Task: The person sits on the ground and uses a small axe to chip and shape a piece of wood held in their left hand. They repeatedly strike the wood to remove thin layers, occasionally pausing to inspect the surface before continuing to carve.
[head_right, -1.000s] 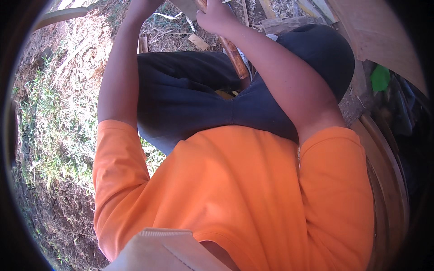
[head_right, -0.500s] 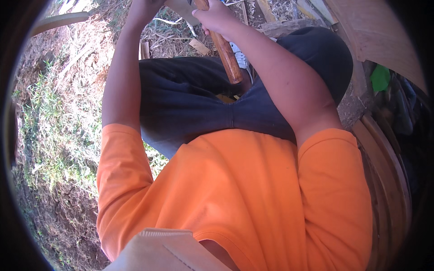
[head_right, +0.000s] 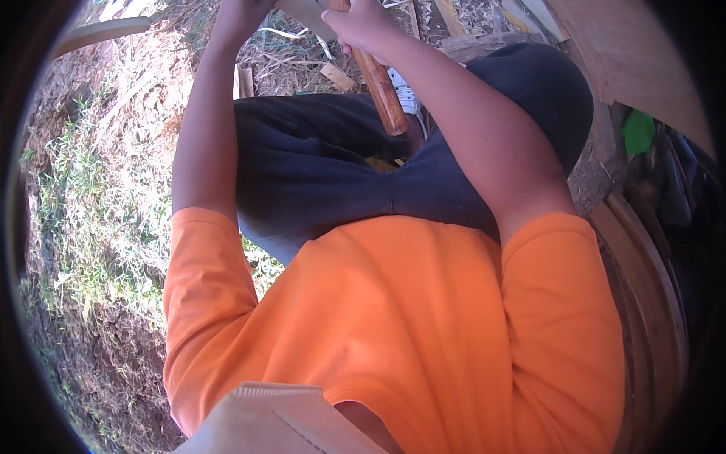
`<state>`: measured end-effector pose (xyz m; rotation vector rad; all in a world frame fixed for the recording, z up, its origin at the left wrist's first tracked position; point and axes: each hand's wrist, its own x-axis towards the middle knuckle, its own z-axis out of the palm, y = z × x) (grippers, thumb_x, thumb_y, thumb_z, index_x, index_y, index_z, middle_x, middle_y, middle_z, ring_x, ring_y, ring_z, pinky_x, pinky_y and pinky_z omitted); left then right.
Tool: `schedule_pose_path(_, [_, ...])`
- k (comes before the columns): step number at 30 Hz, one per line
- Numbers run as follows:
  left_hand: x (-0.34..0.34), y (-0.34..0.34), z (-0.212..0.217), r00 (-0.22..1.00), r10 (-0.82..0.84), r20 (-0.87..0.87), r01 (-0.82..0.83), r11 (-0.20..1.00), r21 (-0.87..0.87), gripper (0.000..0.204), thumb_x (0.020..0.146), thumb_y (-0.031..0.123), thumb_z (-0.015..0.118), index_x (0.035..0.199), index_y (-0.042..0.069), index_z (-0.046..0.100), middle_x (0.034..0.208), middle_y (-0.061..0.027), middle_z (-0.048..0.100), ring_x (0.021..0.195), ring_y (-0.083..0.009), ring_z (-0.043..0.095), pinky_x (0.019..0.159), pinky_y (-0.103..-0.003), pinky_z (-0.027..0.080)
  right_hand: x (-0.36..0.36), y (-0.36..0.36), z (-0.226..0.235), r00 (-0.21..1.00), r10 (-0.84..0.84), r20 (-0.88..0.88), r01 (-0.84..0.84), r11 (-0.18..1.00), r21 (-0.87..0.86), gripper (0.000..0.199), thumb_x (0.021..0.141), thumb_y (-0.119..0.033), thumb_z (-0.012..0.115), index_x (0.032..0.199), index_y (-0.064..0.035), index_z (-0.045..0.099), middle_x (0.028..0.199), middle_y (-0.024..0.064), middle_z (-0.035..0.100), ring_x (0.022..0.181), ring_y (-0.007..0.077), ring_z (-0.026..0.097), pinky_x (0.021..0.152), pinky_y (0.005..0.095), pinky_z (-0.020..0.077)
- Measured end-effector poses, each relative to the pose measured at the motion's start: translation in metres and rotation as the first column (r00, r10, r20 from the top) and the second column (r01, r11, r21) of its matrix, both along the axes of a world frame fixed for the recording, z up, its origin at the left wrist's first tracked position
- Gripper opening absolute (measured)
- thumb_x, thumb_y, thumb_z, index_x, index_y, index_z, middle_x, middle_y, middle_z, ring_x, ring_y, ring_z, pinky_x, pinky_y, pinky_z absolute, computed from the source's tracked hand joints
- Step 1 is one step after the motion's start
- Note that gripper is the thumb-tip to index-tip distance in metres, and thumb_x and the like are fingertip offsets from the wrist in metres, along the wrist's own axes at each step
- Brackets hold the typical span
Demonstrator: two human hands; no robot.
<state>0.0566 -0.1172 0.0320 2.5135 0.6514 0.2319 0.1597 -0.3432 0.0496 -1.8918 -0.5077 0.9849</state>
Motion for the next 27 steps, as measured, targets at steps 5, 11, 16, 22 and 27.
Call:
schedule_pose_path(5, [0.004, -0.002, 0.001, 1.000, 0.007, -0.012, -0.008, 0.995, -0.099, 0.021, 0.087, 0.020, 0.076, 0.091, 0.000, 0.075, 0.076, -0.0205, 0.070, 0.068, -0.0292, 0.068, 0.065, -0.042, 0.052, 0.000, 0.009, -0.032, 0.855, -0.082, 0.512, 0.022, 0.992, 0.122, 0.045, 0.092, -0.027, 0.068, 0.129, -0.0034, 0.058, 0.083, 0.0098, 0.069, 0.069, 0.0233, 0.069, 0.063, 0.0414, 0.0561])
schedule_pose_path(11, [-0.012, 0.013, -0.006, 0.998, -0.038, 0.057, 0.042, 0.997, -0.063, 0.014, 0.085, 0.011, 0.076, 0.095, 0.001, 0.076, 0.076, -0.0171, 0.070, 0.067, -0.0220, 0.064, 0.064, -0.039, 0.051, -0.002, 0.003, -0.025, 0.999, 0.028, 0.017, -0.026, 0.997, -0.075, 0.042, 0.091, -0.029, 0.068, 0.125, -0.0034, 0.061, 0.086, 0.0163, 0.069, 0.083, 0.0311, 0.071, 0.075, 0.0451, 0.0560])
schedule_pose_path(16, [-0.016, 0.011, -0.006, 0.993, -0.070, 0.095, 0.085, 0.983, -0.163, 0.010, 0.088, 0.008, 0.075, 0.095, 0.001, 0.076, 0.073, -0.0119, 0.069, 0.066, -0.0143, 0.058, 0.063, -0.035, 0.049, -0.004, 0.013, 0.008, 0.986, 0.008, 0.164, -0.018, 0.998, 0.058, 0.038, 0.090, -0.028, 0.068, 0.121, -0.0043, 0.064, 0.090, 0.0165, 0.071, 0.082, 0.0299, 0.071, 0.074, 0.0445, 0.0569])
schedule_pose_path(22, [-0.018, 0.022, -0.007, 0.993, -0.100, 0.070, 0.108, 0.985, -0.131, 0.011, 0.087, 0.008, 0.076, 0.096, 0.001, 0.075, 0.074, -0.0118, 0.069, 0.066, -0.0139, 0.058, 0.063, -0.035, 0.049, -0.012, -0.003, -0.032, 0.992, 0.081, 0.097, -0.080, 0.997, -0.011, 0.041, 0.096, -0.026, 0.066, 0.128, -0.0023, 0.058, 0.078, 0.0093, 0.065, 0.062, 0.0184, 0.063, 0.059, 0.0353, 0.0539])
schedule_pose_path(27, [-0.020, 0.013, 0.000, 0.990, -0.110, 0.090, 0.117, 0.990, -0.079, 0.012, 0.086, 0.009, 0.077, 0.096, 0.002, 0.075, 0.076, -0.0155, 0.069, 0.067, -0.0155, 0.059, 0.063, -0.036, 0.049, -0.004, 0.011, -0.005, 0.975, 0.000, 0.224, -0.009, 0.999, 0.041, 0.040, 0.090, -0.029, 0.068, 0.119, -0.0028, 0.064, 0.091, 0.0194, 0.071, 0.091, 0.0328, 0.073, 0.076, 0.0464, 0.0547])
